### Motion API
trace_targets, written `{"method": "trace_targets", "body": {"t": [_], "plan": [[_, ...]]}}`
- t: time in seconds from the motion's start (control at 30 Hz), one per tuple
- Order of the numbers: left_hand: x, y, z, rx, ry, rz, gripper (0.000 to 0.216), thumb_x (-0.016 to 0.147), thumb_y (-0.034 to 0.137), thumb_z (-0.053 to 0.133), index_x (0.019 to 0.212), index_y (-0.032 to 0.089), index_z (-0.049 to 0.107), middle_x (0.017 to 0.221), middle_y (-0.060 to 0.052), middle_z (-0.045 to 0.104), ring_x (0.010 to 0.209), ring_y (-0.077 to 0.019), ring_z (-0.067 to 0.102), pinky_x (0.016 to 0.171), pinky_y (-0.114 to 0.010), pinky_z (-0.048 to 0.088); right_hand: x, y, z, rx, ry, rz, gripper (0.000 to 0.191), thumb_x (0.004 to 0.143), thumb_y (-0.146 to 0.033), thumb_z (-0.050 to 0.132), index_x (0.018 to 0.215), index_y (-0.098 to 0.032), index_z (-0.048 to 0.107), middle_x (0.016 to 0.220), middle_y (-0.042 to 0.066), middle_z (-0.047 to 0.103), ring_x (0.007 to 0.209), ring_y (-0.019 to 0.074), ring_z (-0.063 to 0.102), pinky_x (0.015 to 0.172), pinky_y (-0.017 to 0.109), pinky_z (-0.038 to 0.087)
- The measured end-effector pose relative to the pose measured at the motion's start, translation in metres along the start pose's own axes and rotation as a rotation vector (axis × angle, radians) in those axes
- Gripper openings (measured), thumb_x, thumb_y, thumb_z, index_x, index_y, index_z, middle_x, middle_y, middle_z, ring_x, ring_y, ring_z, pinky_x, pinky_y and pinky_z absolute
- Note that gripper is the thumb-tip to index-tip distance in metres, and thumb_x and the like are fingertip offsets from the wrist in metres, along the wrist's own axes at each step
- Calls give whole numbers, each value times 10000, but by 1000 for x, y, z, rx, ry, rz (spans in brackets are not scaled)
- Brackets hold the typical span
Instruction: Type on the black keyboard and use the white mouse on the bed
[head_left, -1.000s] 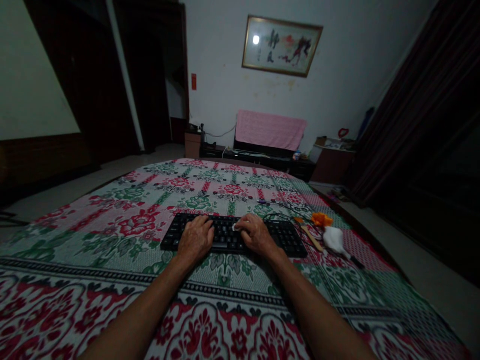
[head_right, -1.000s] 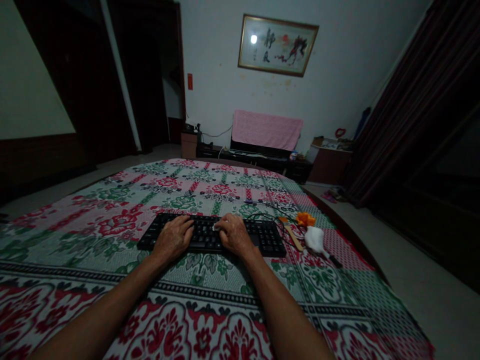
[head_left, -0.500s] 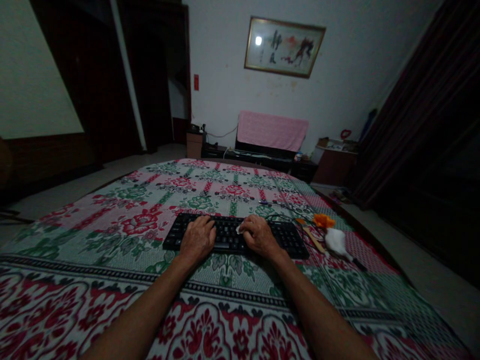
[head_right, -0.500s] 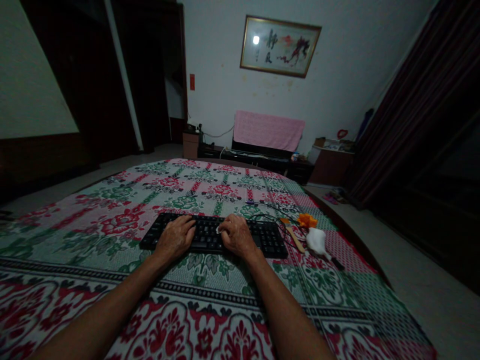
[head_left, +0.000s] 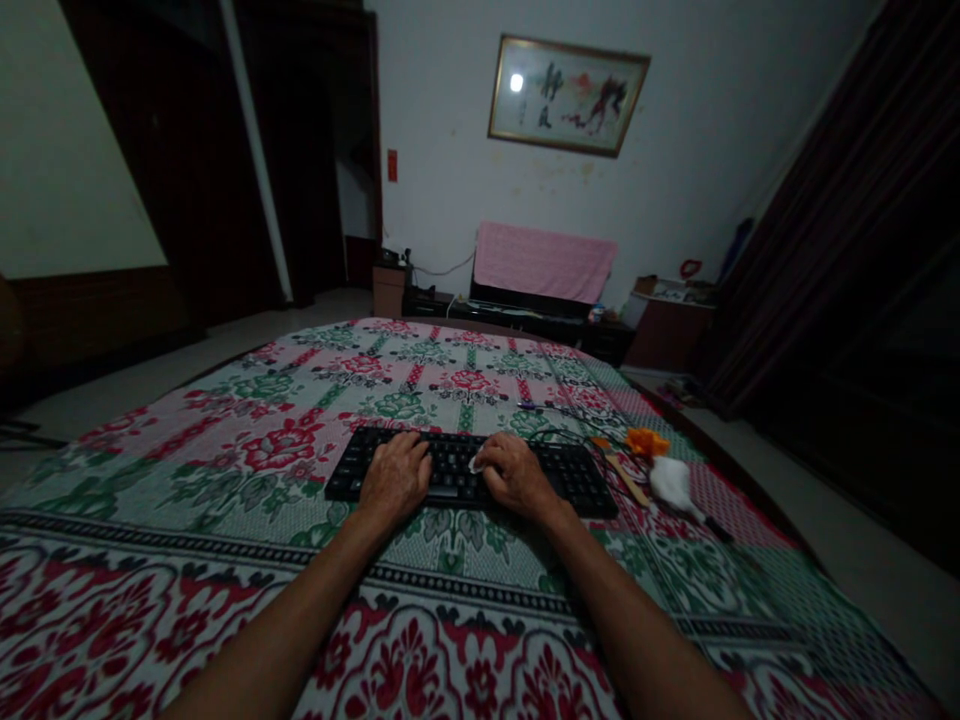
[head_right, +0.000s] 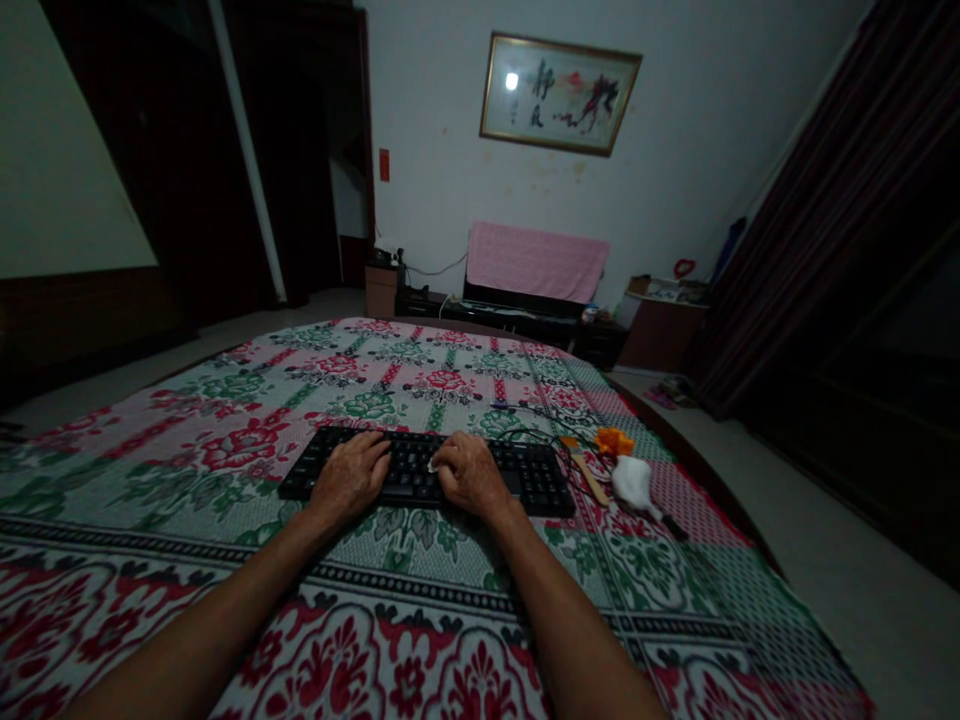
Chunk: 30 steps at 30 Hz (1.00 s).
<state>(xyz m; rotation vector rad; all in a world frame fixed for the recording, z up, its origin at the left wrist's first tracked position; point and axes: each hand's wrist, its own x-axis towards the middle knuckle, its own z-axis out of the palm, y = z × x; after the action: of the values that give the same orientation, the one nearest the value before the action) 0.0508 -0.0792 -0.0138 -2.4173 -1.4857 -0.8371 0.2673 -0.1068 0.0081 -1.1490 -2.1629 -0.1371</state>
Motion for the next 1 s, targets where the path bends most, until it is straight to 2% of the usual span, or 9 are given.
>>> {"method": "trace_targets", "body": {"t": [0.1, 0.27, 0.37, 0.47, 0.6, 0.73, 0.87, 1.0], "plan": [[0, 0, 0, -12, 1, 4, 306, 887, 260, 421, 1071, 168, 647, 1211, -116, 618, 1158, -249, 527, 946, -409, 423, 1, -6, 2, 2, -44, -57, 233, 724, -48, 507, 814, -191, 667, 833, 38, 590, 821, 163, 525, 785, 300, 379], [1, 0, -1, -28, 3, 8, 299, 883, 260, 422, 1043, 174, 659, 1204, -117, 620, 1140, -259, 537, 935, -424, 431, 4, -9, -2, -52, -99, 31, 185, 721, -57, 510, 681, -174, 647, 714, 30, 565, 735, 159, 519, 723, 288, 376], [1, 0, -2, -34, 7, 7, 301, 883, 258, 420, 1052, 179, 657, 1200, -115, 621, 1135, -254, 540, 929, -416, 436, 5, -10, -5, -49, -83, 42, 189, 720, -45, 495, 644, -163, 622, 694, 33, 562, 720, 157, 518, 716, 286, 378], [1, 0, -1, -25, 1, 0, 312, 889, 263, 415, 1072, 170, 650, 1201, -114, 621, 1143, -252, 535, 932, -416, 433, 5, -14, -3, -17, -64, -25, 195, 725, -49, 497, 732, -168, 651, 774, 42, 585, 786, 163, 528, 765, 295, 381], [0, -1, 1, -13, 1, 0, 306, 888, 266, 424, 1079, 177, 646, 1212, -106, 617, 1153, -247, 528, 941, -412, 428, 4, -20, 1, -31, -133, -102, 251, 727, -70, 514, 865, -193, 682, 848, 44, 586, 823, 169, 523, 779, 304, 377], [1, 0, 0, -7, 4, 7, 309, 888, 256, 420, 1078, 163, 646, 1210, -108, 618, 1148, -245, 530, 942, -403, 428, 4, -21, -1, -73, -180, -60, 207, 729, -79, 524, 801, -185, 686, 785, 35, 576, 776, 165, 515, 759, 302, 371], [1, 1, -3, -5, -5, 8, 304, 888, 252, 421, 1075, 171, 646, 1203, -107, 621, 1136, -242, 538, 934, -394, 429, 5, -21, -3, -66, -170, -6, 176, 722, -67, 523, 723, -175, 662, 736, 30, 563, 764, 165, 513, 753, 298, 373], [1, 1, -2, -19, -3, 2, 305, 888, 258, 420, 1074, 175, 646, 1195, -110, 624, 1147, -245, 533, 946, -401, 421, 7, -28, -2, -28, -147, -77, 238, 752, -70, 523, 898, -184, 672, 874, 49, 580, 855, 172, 513, 795, 304, 371]]}}
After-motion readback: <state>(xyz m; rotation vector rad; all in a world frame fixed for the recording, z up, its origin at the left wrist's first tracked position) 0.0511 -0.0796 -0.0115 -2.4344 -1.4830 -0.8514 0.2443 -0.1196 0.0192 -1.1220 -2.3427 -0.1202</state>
